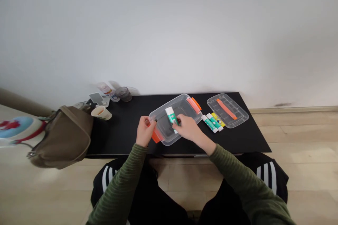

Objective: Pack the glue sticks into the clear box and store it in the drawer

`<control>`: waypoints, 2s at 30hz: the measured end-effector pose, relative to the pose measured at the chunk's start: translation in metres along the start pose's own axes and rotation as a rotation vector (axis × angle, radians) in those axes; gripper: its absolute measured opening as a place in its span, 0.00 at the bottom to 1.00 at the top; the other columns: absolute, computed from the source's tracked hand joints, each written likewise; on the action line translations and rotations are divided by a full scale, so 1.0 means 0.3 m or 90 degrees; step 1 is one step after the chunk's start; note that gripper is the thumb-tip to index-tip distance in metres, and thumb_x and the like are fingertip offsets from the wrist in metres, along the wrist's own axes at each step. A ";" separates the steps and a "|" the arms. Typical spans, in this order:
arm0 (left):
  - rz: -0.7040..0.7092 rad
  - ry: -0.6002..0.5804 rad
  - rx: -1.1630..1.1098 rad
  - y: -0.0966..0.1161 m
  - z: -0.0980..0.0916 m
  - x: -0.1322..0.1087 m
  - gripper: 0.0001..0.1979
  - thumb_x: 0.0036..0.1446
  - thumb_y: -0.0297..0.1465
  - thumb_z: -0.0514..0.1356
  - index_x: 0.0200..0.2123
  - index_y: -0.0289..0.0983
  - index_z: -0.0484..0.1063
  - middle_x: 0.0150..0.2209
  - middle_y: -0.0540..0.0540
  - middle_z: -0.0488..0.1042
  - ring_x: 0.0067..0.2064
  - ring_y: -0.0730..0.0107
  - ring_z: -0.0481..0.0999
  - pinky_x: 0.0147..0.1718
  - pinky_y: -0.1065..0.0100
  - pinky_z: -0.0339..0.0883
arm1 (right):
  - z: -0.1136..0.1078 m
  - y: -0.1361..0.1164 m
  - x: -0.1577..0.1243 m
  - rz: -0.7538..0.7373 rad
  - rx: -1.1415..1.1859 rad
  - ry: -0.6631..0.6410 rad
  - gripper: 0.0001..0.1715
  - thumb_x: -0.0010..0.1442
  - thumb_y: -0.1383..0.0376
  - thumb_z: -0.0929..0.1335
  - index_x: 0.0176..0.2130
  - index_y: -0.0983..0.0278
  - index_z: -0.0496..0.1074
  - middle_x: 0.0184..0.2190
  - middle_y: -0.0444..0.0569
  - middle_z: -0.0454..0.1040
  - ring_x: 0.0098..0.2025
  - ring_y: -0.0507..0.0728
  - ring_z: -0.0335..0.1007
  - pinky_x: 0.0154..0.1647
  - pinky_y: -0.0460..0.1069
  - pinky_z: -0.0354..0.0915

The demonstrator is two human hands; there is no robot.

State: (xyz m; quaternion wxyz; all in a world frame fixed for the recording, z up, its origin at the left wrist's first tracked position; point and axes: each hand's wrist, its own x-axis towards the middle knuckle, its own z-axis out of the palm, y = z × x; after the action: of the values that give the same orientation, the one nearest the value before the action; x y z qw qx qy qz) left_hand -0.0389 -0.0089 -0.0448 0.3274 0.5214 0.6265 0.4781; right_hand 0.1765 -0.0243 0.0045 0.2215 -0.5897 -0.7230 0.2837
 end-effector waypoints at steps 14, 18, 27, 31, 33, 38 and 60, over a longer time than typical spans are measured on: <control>0.030 -0.004 -0.026 0.019 0.008 -0.112 0.11 0.53 0.30 0.59 0.38 0.41 0.60 0.33 0.53 0.68 0.35 0.71 0.71 0.38 0.68 0.64 | 0.199 -0.114 0.120 0.074 -0.282 -0.267 0.14 0.56 0.64 0.70 0.41 0.69 0.79 0.43 0.63 0.79 0.44 0.66 0.78 0.38 0.50 0.70; 0.016 0.002 -0.037 0.019 0.007 -0.105 0.11 0.52 0.29 0.59 0.37 0.40 0.60 0.33 0.53 0.69 0.35 0.71 0.72 0.38 0.68 0.64 | 0.191 -0.121 0.091 0.061 -0.282 -0.263 0.14 0.57 0.64 0.69 0.41 0.69 0.79 0.43 0.64 0.79 0.44 0.66 0.77 0.39 0.51 0.69; -0.003 0.041 -0.061 -0.036 0.021 -0.065 0.11 0.50 0.29 0.59 0.37 0.40 0.62 0.34 0.52 0.70 0.35 0.71 0.72 0.37 0.69 0.65 | -0.040 0.087 -0.155 0.012 0.034 0.384 0.17 0.65 0.60 0.61 0.44 0.63 0.75 0.37 0.51 0.79 0.34 0.55 0.74 0.36 0.48 0.68; -0.026 0.058 -0.099 -0.054 0.034 -0.057 0.11 0.49 0.29 0.59 0.37 0.39 0.62 0.33 0.52 0.70 0.34 0.73 0.72 0.36 0.70 0.65 | -0.088 0.304 -0.178 0.106 -0.022 0.458 0.15 0.63 0.61 0.62 0.43 0.65 0.74 0.38 0.53 0.79 0.37 0.58 0.74 0.41 0.52 0.67; -0.032 0.051 -0.117 -0.058 0.036 -0.056 0.11 0.48 0.28 0.59 0.37 0.39 0.62 0.33 0.53 0.69 0.34 0.73 0.72 0.36 0.70 0.66 | -0.072 0.385 -0.166 0.137 -0.094 0.379 0.14 0.62 0.64 0.62 0.42 0.66 0.75 0.38 0.54 0.78 0.40 0.60 0.73 0.44 0.53 0.66; -0.037 0.056 -0.117 -0.066 0.034 -0.053 0.11 0.49 0.28 0.59 0.37 0.39 0.61 0.33 0.52 0.69 0.34 0.74 0.72 0.36 0.70 0.67 | -0.001 0.464 -0.142 0.171 -0.257 0.248 0.14 0.62 0.67 0.63 0.43 0.67 0.75 0.43 0.60 0.76 0.49 0.64 0.69 0.47 0.54 0.63; -0.008 0.037 -0.091 -0.020 0.034 -0.091 0.12 0.47 0.28 0.60 0.36 0.39 0.62 0.34 0.53 0.70 0.36 0.71 0.73 0.38 0.69 0.65 | -0.036 0.269 -0.249 0.099 -0.060 0.642 0.23 0.60 0.54 0.67 0.48 0.66 0.74 0.36 0.51 0.76 0.27 0.52 0.64 0.32 0.48 0.64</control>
State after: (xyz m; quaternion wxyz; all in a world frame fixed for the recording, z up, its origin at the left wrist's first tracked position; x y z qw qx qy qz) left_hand -0.0251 -0.0326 -0.0561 0.3481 0.4788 0.6033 0.5344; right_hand 0.2576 -0.0841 -0.0404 0.4939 -0.7145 -0.4926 -0.0534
